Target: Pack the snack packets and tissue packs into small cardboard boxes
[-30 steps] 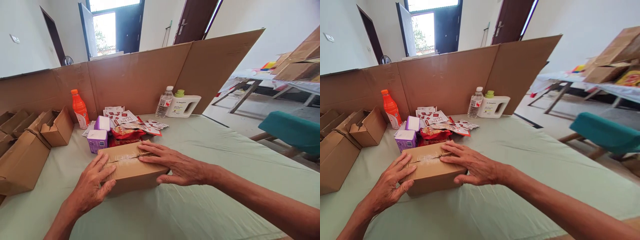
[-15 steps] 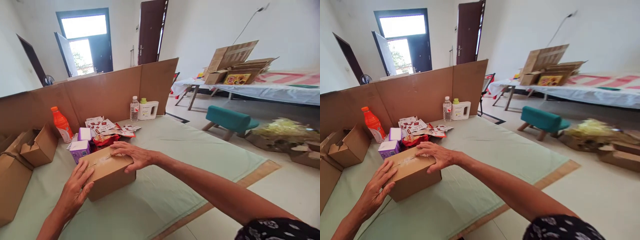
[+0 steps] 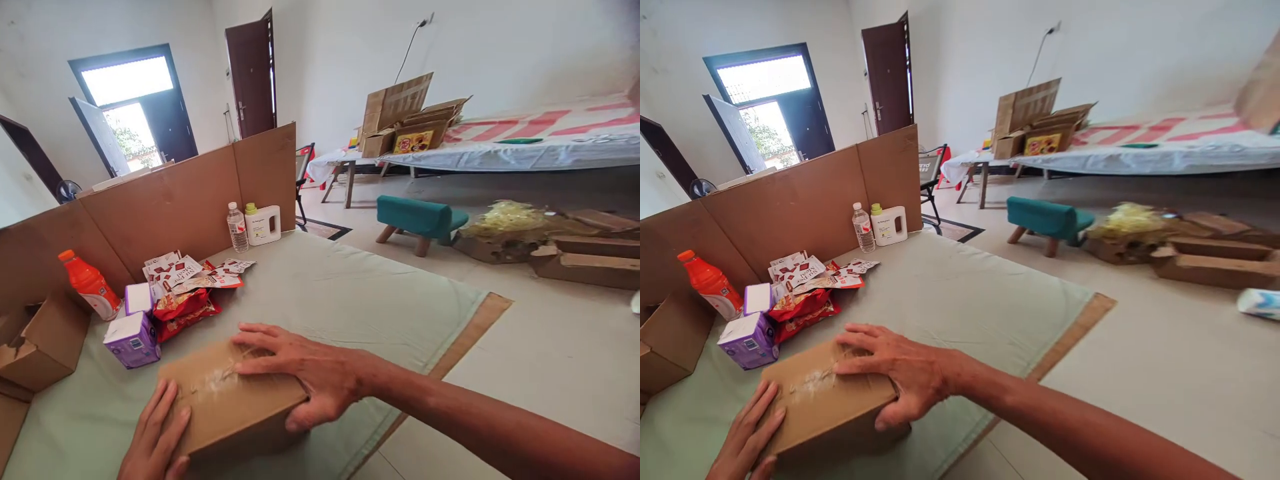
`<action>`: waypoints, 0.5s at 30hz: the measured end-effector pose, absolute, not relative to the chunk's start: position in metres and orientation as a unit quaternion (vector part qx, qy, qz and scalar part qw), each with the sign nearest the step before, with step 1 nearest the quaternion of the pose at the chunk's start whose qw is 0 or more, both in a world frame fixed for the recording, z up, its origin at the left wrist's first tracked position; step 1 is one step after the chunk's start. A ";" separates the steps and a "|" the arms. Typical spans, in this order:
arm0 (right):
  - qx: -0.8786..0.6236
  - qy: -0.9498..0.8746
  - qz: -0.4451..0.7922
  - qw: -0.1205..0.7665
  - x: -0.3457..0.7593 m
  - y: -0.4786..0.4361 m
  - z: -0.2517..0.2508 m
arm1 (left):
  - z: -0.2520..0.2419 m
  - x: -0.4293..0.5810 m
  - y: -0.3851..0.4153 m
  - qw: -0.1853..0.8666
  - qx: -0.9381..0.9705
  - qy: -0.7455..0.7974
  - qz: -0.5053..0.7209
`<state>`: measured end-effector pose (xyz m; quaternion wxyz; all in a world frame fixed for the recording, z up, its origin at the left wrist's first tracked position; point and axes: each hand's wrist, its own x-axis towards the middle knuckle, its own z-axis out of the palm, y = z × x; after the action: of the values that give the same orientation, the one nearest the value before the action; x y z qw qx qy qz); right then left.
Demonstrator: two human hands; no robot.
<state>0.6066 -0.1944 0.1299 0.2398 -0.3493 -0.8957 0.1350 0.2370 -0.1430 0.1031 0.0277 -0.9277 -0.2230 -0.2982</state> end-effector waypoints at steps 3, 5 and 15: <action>-0.396 -0.872 0.103 0.267 0.640 -0.201 0.121 | 0.114 0.293 -0.115 -0.015 -0.947 -0.167 -0.273; -0.443 -0.847 0.065 0.287 0.669 -0.206 0.110 | 0.116 0.338 -0.096 -0.052 -0.955 -0.143 -0.254; -0.726 -0.533 -0.132 0.415 0.864 -0.162 0.082 | 0.040 0.393 -0.118 -0.153 -0.949 -0.225 -0.159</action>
<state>0.8639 -0.1623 0.0821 0.4148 -0.7255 -0.5332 -0.1316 0.3929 -0.1179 0.0397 -0.1527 -0.9492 -0.2247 -0.1587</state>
